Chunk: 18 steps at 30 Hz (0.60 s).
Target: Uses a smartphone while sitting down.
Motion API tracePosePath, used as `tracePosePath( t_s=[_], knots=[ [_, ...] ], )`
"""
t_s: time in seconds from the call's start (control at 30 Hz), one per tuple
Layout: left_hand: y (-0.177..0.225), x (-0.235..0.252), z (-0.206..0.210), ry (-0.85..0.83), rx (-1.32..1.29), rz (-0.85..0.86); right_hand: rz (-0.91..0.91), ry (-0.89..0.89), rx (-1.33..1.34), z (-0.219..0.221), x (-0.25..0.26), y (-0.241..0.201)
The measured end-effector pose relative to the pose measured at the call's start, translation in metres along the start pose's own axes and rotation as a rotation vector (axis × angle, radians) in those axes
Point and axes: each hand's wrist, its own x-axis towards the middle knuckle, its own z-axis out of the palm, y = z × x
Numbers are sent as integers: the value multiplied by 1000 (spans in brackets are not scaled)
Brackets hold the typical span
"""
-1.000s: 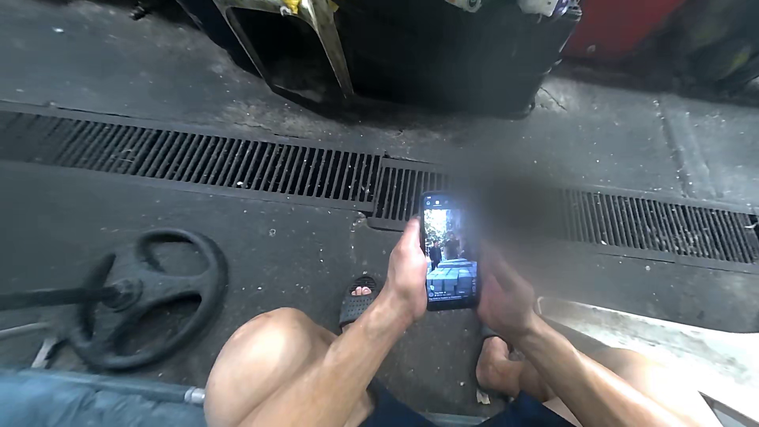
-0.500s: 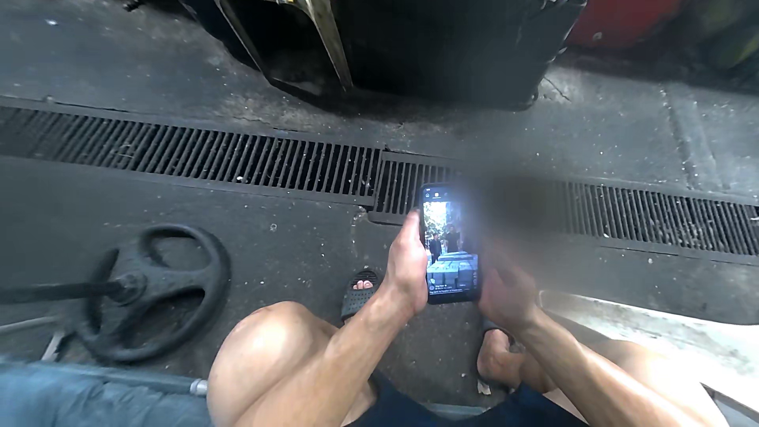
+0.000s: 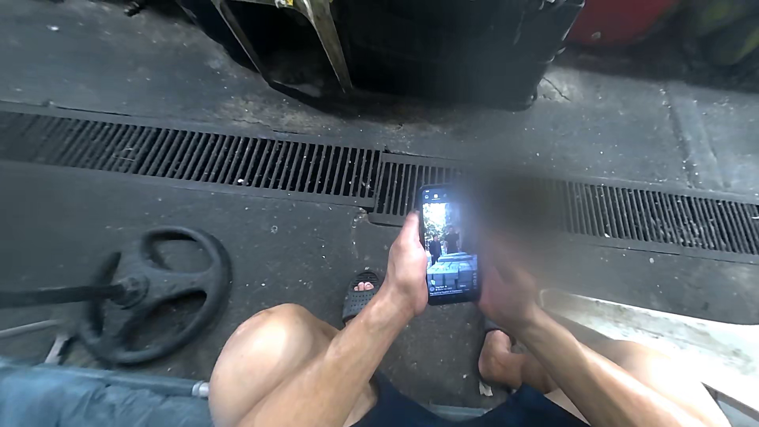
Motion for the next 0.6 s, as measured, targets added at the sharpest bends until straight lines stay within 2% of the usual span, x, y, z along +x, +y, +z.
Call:
tracePosePath(
  t_s=[0.6],
  knots=[
    [0, -2, 1, -26, -22, 15, -19, 0, 14, 2, 1, 0]
  ],
)
